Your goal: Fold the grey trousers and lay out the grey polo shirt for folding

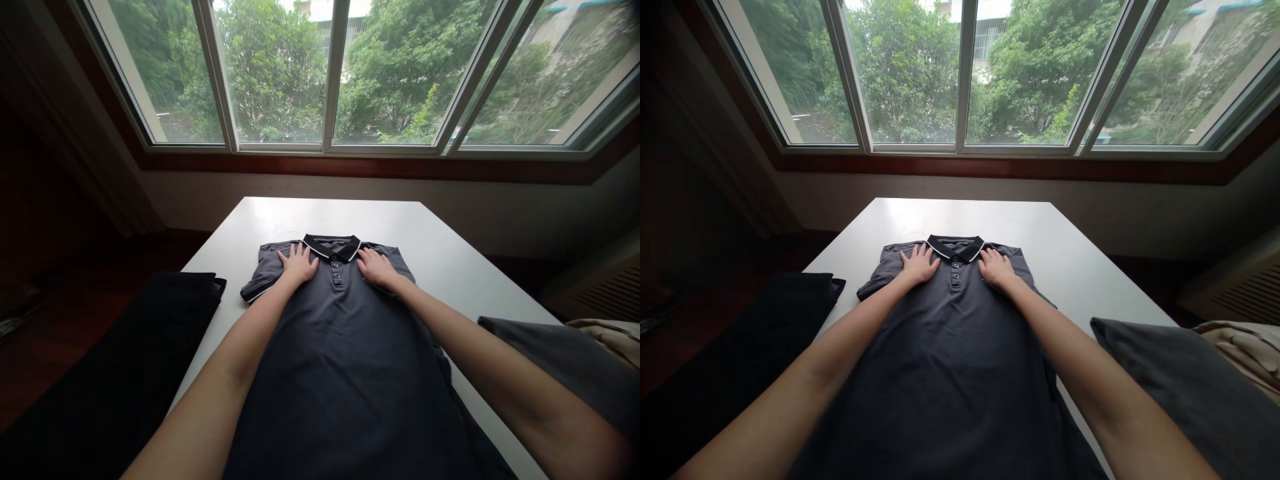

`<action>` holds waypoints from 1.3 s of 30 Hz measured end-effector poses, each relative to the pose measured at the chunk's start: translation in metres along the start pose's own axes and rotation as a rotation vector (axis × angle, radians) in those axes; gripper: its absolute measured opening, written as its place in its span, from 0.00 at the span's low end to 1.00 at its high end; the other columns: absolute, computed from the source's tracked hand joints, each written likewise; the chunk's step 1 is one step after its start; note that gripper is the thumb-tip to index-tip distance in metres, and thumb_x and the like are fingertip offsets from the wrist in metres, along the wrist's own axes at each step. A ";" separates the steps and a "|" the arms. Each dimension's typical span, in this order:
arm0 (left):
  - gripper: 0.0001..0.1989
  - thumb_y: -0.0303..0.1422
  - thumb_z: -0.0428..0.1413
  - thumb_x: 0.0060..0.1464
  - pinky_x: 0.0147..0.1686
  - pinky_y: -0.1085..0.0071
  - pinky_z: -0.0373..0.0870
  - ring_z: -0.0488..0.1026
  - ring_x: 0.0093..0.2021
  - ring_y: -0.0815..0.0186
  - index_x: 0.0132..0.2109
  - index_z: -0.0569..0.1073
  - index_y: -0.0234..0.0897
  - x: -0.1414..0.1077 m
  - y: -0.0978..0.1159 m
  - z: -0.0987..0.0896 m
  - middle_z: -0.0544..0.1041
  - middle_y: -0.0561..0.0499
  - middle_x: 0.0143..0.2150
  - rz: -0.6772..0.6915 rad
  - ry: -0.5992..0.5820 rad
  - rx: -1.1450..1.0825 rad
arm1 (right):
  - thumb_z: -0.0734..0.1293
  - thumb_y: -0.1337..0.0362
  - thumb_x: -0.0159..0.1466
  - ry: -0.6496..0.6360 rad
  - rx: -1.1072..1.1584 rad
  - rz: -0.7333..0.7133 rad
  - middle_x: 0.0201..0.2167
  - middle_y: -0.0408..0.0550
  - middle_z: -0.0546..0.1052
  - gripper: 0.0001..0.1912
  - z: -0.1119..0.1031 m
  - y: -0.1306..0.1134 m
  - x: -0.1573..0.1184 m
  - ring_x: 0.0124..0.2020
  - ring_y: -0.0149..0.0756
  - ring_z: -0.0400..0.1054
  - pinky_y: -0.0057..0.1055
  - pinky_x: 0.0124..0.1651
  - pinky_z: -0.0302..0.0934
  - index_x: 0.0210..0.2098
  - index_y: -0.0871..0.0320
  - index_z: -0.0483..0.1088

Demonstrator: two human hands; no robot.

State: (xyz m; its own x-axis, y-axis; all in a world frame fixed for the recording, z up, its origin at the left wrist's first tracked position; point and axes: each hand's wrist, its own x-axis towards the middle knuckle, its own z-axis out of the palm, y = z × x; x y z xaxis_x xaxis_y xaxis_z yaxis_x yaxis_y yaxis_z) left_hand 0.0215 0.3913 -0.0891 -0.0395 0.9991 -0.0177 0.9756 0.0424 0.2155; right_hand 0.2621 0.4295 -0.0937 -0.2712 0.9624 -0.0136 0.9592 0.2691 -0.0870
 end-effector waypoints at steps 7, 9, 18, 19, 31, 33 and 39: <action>0.30 0.46 0.36 0.63 0.64 0.35 0.35 0.42 0.72 0.54 0.68 0.56 0.42 0.010 -0.009 0.001 0.48 0.49 0.73 0.023 0.076 0.001 | 0.46 0.53 0.70 -0.013 0.024 0.024 0.71 0.49 0.48 0.31 0.006 0.009 0.006 0.71 0.42 0.40 0.53 0.69 0.36 0.69 0.56 0.49; 0.30 0.46 0.36 0.63 0.65 0.36 0.36 0.43 0.72 0.55 0.68 0.55 0.41 0.011 -0.009 0.001 0.48 0.48 0.73 0.026 0.075 -0.001 | 0.46 0.52 0.70 -0.014 0.025 0.022 0.71 0.49 0.48 0.31 0.005 0.009 0.007 0.71 0.42 0.40 0.53 0.69 0.36 0.69 0.56 0.49; 0.24 0.43 0.41 0.63 0.65 0.46 0.47 0.50 0.68 0.54 0.61 0.64 0.40 0.011 -0.009 0.003 0.56 0.45 0.70 0.081 0.220 0.026 | 0.51 0.53 0.68 0.195 0.022 0.038 0.68 0.55 0.55 0.29 0.006 0.006 0.000 0.68 0.46 0.47 0.50 0.67 0.43 0.65 0.57 0.55; 0.23 0.41 0.42 0.62 0.65 0.49 0.49 0.53 0.67 0.54 0.60 0.65 0.39 0.009 -0.008 0.003 0.58 0.44 0.68 0.097 0.247 0.031 | 0.53 0.53 0.67 0.269 0.011 0.030 0.67 0.56 0.56 0.30 0.006 0.006 -0.002 0.67 0.47 0.48 0.48 0.67 0.45 0.65 0.58 0.55; 0.22 0.35 0.43 0.64 0.64 0.60 0.54 0.58 0.64 0.59 0.62 0.65 0.44 0.004 -0.003 -0.007 0.64 0.48 0.65 0.301 0.188 0.036 | 0.53 0.72 0.61 0.154 -0.019 -0.274 0.70 0.44 0.53 0.36 -0.002 -0.002 0.005 0.69 0.40 0.45 0.50 0.69 0.35 0.69 0.54 0.49; 0.22 0.35 0.43 0.64 0.63 0.61 0.55 0.59 0.64 0.59 0.62 0.65 0.44 0.006 -0.002 -0.008 0.64 0.48 0.65 0.283 0.173 0.050 | 0.53 0.73 0.61 0.082 0.043 -0.219 0.68 0.45 0.57 0.34 -0.003 -0.007 0.010 0.67 0.40 0.50 0.46 0.67 0.43 0.66 0.54 0.54; 0.25 0.35 0.43 0.63 0.62 0.59 0.58 0.58 0.65 0.55 0.65 0.61 0.37 0.015 0.007 -0.014 0.60 0.42 0.67 0.247 0.074 0.104 | 0.55 0.73 0.60 -0.013 0.011 -0.040 0.69 0.41 0.53 0.34 -0.011 -0.024 0.028 0.67 0.45 0.47 0.51 0.64 0.49 0.65 0.50 0.56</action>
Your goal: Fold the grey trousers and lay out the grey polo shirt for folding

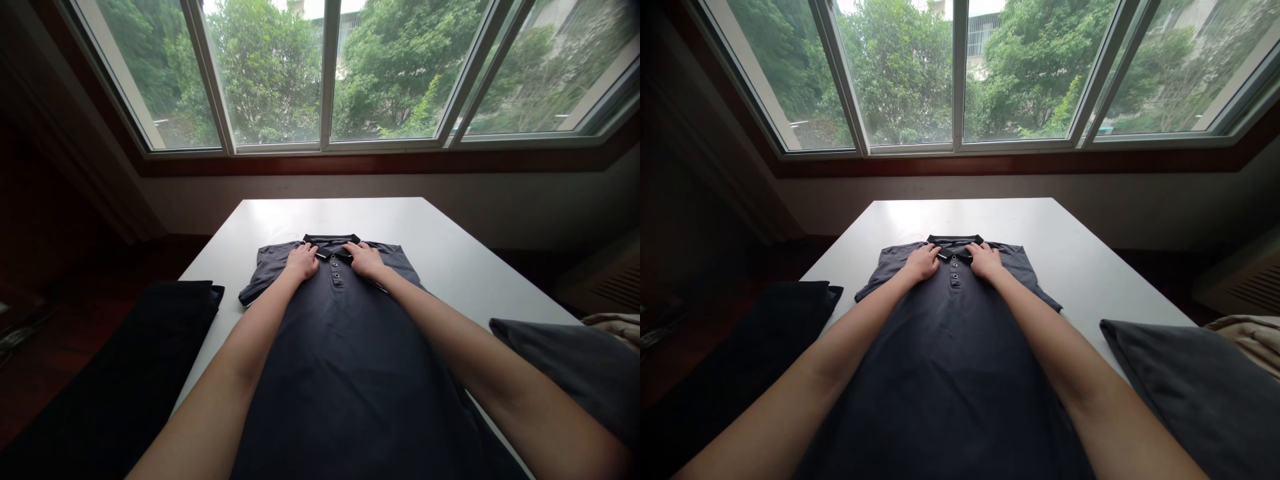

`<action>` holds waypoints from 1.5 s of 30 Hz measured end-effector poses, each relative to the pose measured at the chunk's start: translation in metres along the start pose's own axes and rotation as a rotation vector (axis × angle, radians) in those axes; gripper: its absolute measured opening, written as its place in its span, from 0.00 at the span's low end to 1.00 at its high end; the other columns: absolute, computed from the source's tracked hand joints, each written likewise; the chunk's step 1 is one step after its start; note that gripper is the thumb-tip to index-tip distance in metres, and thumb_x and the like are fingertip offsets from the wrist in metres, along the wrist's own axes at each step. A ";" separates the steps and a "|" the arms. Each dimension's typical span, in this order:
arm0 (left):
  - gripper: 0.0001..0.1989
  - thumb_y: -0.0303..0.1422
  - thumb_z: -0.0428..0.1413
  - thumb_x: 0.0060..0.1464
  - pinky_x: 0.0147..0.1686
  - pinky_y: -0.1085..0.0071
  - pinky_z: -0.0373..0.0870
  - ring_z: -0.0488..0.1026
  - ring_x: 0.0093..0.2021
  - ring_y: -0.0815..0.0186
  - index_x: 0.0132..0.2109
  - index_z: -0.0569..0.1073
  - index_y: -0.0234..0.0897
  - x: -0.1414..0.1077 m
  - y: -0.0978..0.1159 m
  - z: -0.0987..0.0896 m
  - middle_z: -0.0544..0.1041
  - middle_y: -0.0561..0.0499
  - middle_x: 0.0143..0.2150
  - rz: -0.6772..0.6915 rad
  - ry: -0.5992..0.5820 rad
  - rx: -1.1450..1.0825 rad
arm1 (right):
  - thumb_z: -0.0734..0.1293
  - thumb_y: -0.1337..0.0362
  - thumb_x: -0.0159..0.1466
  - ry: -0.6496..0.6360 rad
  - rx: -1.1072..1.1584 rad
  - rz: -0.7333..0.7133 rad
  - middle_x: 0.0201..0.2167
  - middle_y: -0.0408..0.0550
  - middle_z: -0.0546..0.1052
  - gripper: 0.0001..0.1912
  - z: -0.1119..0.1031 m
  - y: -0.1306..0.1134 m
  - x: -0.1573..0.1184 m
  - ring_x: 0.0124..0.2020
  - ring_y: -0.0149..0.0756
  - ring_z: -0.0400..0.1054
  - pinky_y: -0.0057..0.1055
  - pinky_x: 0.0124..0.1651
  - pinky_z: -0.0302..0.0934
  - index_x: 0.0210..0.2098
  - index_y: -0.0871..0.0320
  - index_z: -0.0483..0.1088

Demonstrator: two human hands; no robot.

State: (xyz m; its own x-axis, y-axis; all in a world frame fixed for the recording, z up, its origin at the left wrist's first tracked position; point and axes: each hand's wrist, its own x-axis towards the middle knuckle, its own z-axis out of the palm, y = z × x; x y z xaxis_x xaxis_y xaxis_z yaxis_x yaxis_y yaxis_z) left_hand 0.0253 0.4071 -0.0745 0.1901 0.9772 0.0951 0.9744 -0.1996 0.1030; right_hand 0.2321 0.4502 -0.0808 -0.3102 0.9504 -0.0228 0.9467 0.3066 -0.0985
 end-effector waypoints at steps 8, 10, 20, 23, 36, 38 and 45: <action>0.24 0.33 0.46 0.60 0.59 0.61 0.63 0.61 0.64 0.54 0.63 0.64 0.35 0.022 0.006 -0.009 0.61 0.41 0.67 -0.055 -0.146 -0.006 | 0.59 0.69 0.61 -0.103 -0.056 0.046 0.70 0.45 0.52 0.34 -0.011 -0.006 0.019 0.67 0.51 0.47 0.56 0.61 0.53 0.66 0.49 0.55; 0.24 0.33 0.45 0.61 0.61 0.60 0.61 0.58 0.66 0.54 0.63 0.63 0.35 0.025 0.005 -0.008 0.59 0.42 0.68 -0.059 -0.164 -0.010 | 0.60 0.69 0.61 -0.114 -0.060 0.050 0.70 0.45 0.52 0.34 -0.011 -0.006 0.022 0.67 0.51 0.46 0.56 0.62 0.52 0.66 0.49 0.54; 0.27 0.35 0.44 0.62 0.64 0.60 0.55 0.53 0.69 0.55 0.66 0.58 0.33 0.043 -0.002 0.002 0.54 0.41 0.71 -0.056 -0.169 -0.014 | 0.59 0.68 0.61 -0.100 -0.066 0.071 0.70 0.46 0.52 0.34 -0.006 -0.002 0.038 0.67 0.53 0.46 0.59 0.62 0.50 0.67 0.49 0.54; 0.27 0.35 0.45 0.61 0.65 0.60 0.54 0.53 0.69 0.55 0.66 0.59 0.34 0.050 -0.006 0.006 0.54 0.41 0.71 -0.049 -0.167 -0.019 | 0.58 0.68 0.61 -0.086 -0.065 0.075 0.70 0.45 0.51 0.35 -0.003 0.000 0.043 0.68 0.52 0.45 0.60 0.62 0.48 0.67 0.50 0.52; 0.26 0.34 0.41 0.63 0.68 0.60 0.45 0.50 0.70 0.60 0.67 0.59 0.38 0.040 -0.004 0.024 0.54 0.49 0.71 -0.111 0.067 -0.117 | 0.52 0.71 0.62 0.181 0.061 0.087 0.68 0.44 0.57 0.31 0.020 0.005 0.037 0.65 0.46 0.50 0.55 0.63 0.47 0.65 0.53 0.58; 0.25 0.33 0.42 0.62 0.68 0.62 0.47 0.53 0.69 0.61 0.65 0.62 0.37 0.036 -0.004 0.024 0.58 0.48 0.70 -0.103 0.115 -0.156 | 0.53 0.71 0.62 0.228 0.121 0.087 0.66 0.45 0.60 0.30 0.020 0.005 0.034 0.64 0.46 0.53 0.52 0.63 0.48 0.63 0.54 0.61; 0.21 0.27 0.46 0.58 0.60 0.68 0.63 0.68 0.58 0.63 0.58 0.69 0.37 0.025 -0.008 0.019 0.72 0.47 0.59 -0.121 0.266 -0.285 | 0.55 0.71 0.61 0.381 0.285 0.120 0.58 0.54 0.71 0.26 0.016 0.013 0.026 0.58 0.43 0.63 0.36 0.60 0.56 0.58 0.61 0.66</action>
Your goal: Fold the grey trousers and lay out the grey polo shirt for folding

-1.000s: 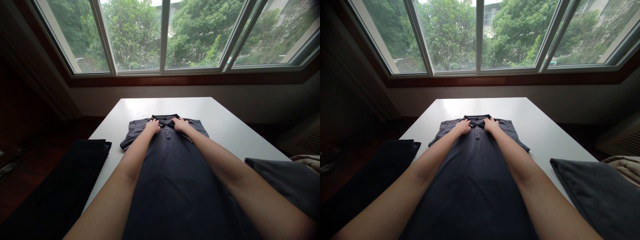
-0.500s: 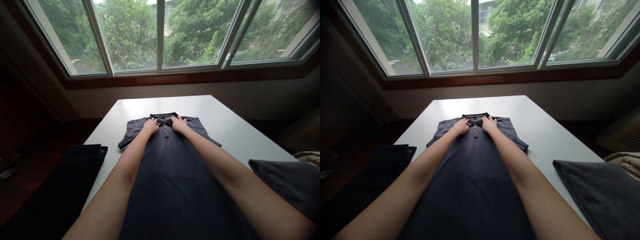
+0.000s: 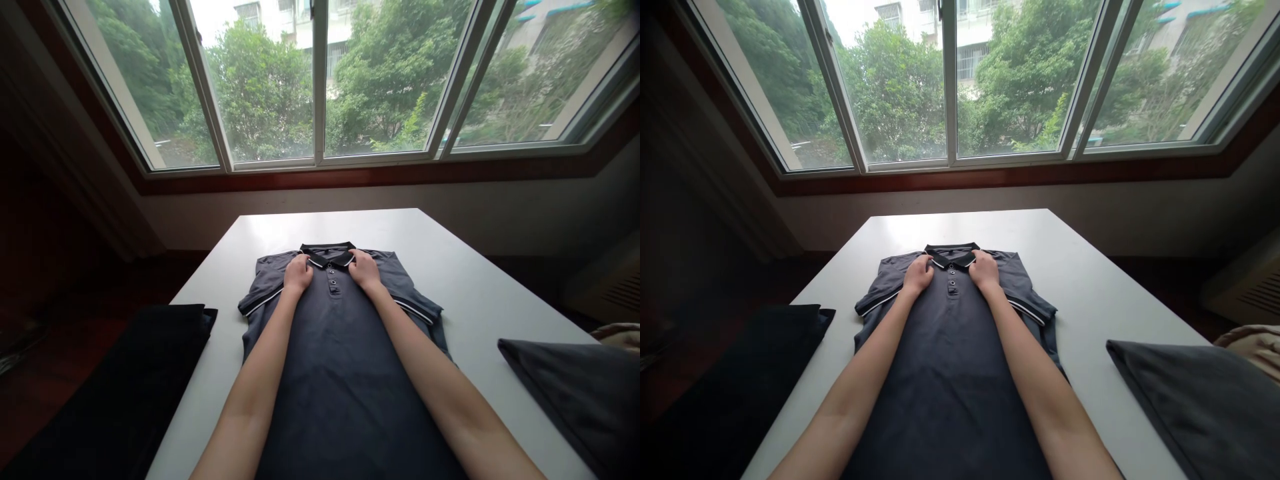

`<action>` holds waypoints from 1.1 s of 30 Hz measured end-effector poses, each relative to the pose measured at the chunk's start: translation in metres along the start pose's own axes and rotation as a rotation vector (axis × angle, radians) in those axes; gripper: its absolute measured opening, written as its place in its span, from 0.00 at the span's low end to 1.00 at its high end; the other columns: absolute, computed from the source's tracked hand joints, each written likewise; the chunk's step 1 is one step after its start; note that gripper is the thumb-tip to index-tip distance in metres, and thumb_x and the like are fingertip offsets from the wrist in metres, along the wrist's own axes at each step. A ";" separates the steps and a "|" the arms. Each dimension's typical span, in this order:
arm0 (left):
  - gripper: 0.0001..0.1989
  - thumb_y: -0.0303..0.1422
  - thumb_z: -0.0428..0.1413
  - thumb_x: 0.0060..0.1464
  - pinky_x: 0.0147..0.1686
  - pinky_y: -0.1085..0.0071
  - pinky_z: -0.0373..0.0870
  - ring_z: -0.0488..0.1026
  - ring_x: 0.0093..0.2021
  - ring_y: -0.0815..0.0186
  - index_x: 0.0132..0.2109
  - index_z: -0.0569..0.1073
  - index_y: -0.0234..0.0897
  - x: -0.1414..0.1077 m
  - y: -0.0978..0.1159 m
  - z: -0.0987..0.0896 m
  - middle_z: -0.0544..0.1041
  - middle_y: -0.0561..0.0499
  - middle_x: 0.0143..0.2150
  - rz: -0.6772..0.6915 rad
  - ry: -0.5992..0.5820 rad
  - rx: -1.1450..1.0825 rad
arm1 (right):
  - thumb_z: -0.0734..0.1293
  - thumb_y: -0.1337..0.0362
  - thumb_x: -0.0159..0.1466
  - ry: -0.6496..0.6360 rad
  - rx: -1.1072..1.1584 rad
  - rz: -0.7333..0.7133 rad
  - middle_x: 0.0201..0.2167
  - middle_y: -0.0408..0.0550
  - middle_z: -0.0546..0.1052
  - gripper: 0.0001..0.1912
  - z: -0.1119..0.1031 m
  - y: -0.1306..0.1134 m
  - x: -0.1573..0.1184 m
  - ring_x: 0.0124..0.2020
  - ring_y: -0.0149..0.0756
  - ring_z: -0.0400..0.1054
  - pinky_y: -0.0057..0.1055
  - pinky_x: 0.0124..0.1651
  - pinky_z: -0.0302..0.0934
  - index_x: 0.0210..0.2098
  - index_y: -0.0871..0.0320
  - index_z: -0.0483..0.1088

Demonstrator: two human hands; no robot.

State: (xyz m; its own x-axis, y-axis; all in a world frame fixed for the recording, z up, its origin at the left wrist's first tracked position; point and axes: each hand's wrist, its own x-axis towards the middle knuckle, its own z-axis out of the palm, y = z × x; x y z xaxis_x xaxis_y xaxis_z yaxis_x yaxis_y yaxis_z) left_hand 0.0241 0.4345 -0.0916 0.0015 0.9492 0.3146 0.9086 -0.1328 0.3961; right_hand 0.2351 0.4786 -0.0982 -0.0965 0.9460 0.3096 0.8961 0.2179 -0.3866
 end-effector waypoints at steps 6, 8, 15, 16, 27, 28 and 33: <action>0.16 0.25 0.49 0.55 0.57 0.66 0.67 0.71 0.54 0.62 0.48 0.74 0.41 0.000 -0.007 -0.002 0.76 0.49 0.52 0.016 0.033 -0.100 | 0.58 0.71 0.58 0.049 0.154 0.008 0.50 0.53 0.75 0.21 0.004 0.013 0.002 0.52 0.43 0.68 0.35 0.57 0.59 0.49 0.59 0.72; 0.16 0.24 0.49 0.54 0.57 0.66 0.67 0.71 0.53 0.61 0.47 0.74 0.40 -0.002 -0.008 -0.003 0.76 0.48 0.51 0.034 0.034 -0.137 | 0.59 0.71 0.57 0.058 0.211 0.000 0.49 0.51 0.76 0.20 0.006 0.016 0.003 0.50 0.41 0.69 0.34 0.56 0.60 0.47 0.58 0.72; 0.14 0.21 0.50 0.53 0.57 0.64 0.66 0.72 0.52 0.60 0.42 0.76 0.38 -0.011 -0.010 -0.001 0.77 0.47 0.48 0.115 0.015 -0.274 | 0.59 0.71 0.57 0.092 0.407 0.055 0.42 0.49 0.79 0.17 0.010 0.028 0.009 0.43 0.37 0.73 0.31 0.49 0.65 0.42 0.59 0.74; 0.14 0.21 0.51 0.52 0.57 0.64 0.66 0.72 0.52 0.61 0.42 0.76 0.37 -0.011 -0.011 -0.003 0.77 0.47 0.48 0.128 0.014 -0.288 | 0.60 0.71 0.56 0.093 0.430 0.054 0.41 0.49 0.79 0.16 0.010 0.030 0.009 0.43 0.37 0.73 0.31 0.48 0.65 0.41 0.59 0.74; 0.21 0.29 0.62 0.44 0.55 0.64 0.65 0.70 0.53 0.58 0.49 0.75 0.38 -0.022 -0.071 -0.055 0.75 0.46 0.51 0.057 -0.219 -0.495 | 0.60 0.69 0.54 0.089 0.581 0.043 0.39 0.50 0.79 0.15 0.015 0.035 0.013 0.41 0.38 0.73 0.34 0.47 0.65 0.38 0.60 0.75; 0.21 0.28 0.61 0.44 0.56 0.64 0.64 0.69 0.54 0.58 0.49 0.75 0.40 -0.024 -0.071 -0.059 0.75 0.47 0.51 0.080 -0.238 -0.410 | 0.60 0.69 0.54 0.087 0.586 0.043 0.39 0.50 0.79 0.15 0.015 0.035 0.013 0.41 0.38 0.73 0.34 0.47 0.65 0.38 0.60 0.75; 0.24 0.27 0.60 0.41 0.59 0.57 0.59 0.63 0.59 0.53 0.48 0.75 0.45 -0.023 -0.064 -0.085 0.71 0.49 0.53 0.016 -0.267 -0.090 | 0.60 0.69 0.54 0.082 0.594 0.034 0.38 0.51 0.79 0.15 0.013 0.034 0.012 0.40 0.38 0.73 0.34 0.46 0.65 0.37 0.60 0.75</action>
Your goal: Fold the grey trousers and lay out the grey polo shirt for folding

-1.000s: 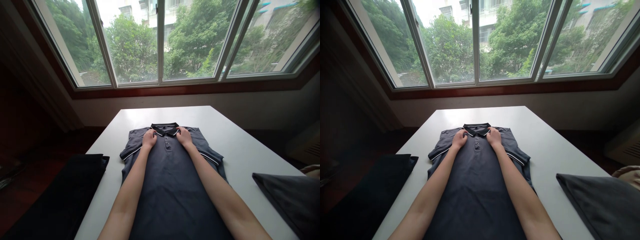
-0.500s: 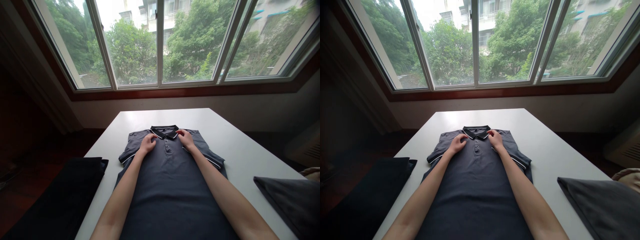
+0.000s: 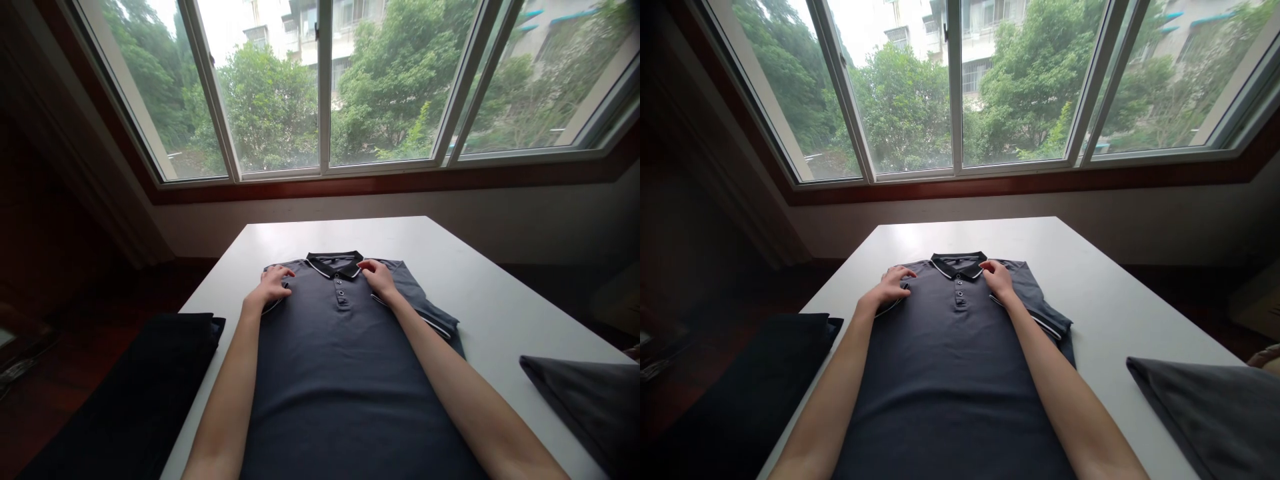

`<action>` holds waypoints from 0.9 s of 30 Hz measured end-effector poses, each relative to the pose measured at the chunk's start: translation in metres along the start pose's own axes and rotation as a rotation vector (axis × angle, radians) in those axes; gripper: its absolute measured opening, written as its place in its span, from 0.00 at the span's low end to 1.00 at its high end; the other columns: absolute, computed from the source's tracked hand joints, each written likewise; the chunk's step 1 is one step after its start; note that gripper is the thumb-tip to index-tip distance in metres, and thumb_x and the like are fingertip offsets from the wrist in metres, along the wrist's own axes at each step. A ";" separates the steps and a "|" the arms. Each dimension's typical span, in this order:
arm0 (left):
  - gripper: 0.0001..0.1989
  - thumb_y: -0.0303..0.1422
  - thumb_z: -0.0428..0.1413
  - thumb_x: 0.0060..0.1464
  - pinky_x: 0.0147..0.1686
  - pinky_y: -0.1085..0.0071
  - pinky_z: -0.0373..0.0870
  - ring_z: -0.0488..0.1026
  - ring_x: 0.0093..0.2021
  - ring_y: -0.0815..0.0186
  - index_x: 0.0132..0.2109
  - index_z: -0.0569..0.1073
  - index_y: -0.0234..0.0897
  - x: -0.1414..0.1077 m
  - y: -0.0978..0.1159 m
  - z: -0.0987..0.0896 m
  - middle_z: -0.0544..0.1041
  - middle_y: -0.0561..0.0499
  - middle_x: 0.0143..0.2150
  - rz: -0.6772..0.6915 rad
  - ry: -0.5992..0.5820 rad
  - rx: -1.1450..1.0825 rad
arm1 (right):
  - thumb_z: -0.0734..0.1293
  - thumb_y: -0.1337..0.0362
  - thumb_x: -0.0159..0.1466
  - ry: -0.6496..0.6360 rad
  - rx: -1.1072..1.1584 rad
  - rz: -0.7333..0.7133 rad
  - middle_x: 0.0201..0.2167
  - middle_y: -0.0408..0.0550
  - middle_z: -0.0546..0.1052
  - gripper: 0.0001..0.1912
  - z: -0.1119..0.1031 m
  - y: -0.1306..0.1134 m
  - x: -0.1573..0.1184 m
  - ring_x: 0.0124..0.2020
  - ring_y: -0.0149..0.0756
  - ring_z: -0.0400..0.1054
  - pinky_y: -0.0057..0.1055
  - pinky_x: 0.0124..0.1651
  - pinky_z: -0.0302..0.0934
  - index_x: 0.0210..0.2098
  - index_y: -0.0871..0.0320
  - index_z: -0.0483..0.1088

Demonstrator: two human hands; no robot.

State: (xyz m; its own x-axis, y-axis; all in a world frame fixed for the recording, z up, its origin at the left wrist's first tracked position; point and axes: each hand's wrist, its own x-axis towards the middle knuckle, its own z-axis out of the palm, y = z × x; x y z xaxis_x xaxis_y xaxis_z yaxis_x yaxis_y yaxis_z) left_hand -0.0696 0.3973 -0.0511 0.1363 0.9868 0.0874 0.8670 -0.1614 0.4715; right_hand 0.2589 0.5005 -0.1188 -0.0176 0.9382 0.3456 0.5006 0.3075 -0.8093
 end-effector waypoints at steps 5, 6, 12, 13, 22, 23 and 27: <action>0.25 0.23 0.58 0.41 0.37 0.69 0.70 0.74 0.39 0.60 0.50 0.71 0.36 -0.007 -0.011 -0.031 0.74 0.48 0.40 -0.223 -0.009 -0.057 | 0.60 0.69 0.54 -0.006 -0.006 -0.013 0.37 0.50 0.79 0.15 0.000 0.001 0.000 0.39 0.39 0.73 0.33 0.45 0.64 0.37 0.60 0.76; 0.24 0.23 0.57 0.42 0.32 0.71 0.69 0.74 0.35 0.63 0.50 0.70 0.35 -0.009 -0.015 -0.035 0.74 0.49 0.38 -0.245 -0.007 -0.074 | 0.60 0.69 0.54 -0.007 -0.007 -0.015 0.37 0.50 0.79 0.15 0.000 0.002 0.000 0.39 0.39 0.73 0.33 0.45 0.64 0.37 0.59 0.76; 0.20 0.23 0.56 0.45 0.28 0.76 0.67 0.74 0.32 0.67 0.48 0.69 0.36 -0.019 -0.034 -0.049 0.74 0.49 0.40 -0.364 0.114 -0.122 | 0.60 0.68 0.53 -0.006 -0.021 -0.026 0.37 0.49 0.79 0.15 0.001 0.005 0.001 0.39 0.39 0.73 0.34 0.44 0.64 0.36 0.58 0.76; 0.20 0.22 0.56 0.46 0.29 0.75 0.67 0.74 0.33 0.67 0.48 0.69 0.36 -0.021 -0.037 -0.052 0.74 0.48 0.41 -0.388 0.162 -0.110 | 0.60 0.68 0.53 -0.005 -0.023 -0.028 0.37 0.49 0.79 0.15 0.001 0.005 0.001 0.39 0.39 0.73 0.34 0.44 0.64 0.36 0.58 0.76; 0.16 0.15 0.50 0.45 0.40 0.71 0.69 0.73 0.36 0.63 0.39 0.73 0.36 -0.036 -0.069 -0.063 0.73 0.48 0.38 -0.478 0.734 0.105 | 0.60 0.69 0.53 -0.009 -0.037 -0.034 0.37 0.49 0.79 0.15 0.001 0.004 0.000 0.39 0.39 0.73 0.33 0.44 0.64 0.36 0.58 0.76; 0.16 0.15 0.50 0.45 0.40 0.71 0.69 0.73 0.36 0.63 0.38 0.73 0.36 -0.037 -0.071 -0.062 0.73 0.48 0.37 -0.471 0.747 0.101 | 0.60 0.69 0.53 -0.011 -0.039 -0.034 0.37 0.48 0.79 0.15 0.001 0.004 0.000 0.39 0.38 0.73 0.33 0.45 0.64 0.36 0.58 0.76; 0.16 0.16 0.48 0.46 0.42 0.70 0.70 0.73 0.37 0.63 0.36 0.73 0.38 -0.037 -0.069 -0.058 0.73 0.49 0.36 -0.462 0.792 0.076 | 0.60 0.69 0.54 -0.019 -0.049 -0.035 0.37 0.48 0.79 0.15 0.000 0.002 -0.001 0.39 0.38 0.72 0.33 0.45 0.64 0.36 0.58 0.75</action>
State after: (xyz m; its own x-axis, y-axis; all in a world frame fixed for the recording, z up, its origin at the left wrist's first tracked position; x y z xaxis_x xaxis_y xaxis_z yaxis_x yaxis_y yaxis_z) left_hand -0.1622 0.3710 -0.0360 -0.5756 0.6525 0.4928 0.7862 0.2760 0.5529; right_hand 0.2600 0.4999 -0.1211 -0.0519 0.9302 0.3635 0.5412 0.3321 -0.7726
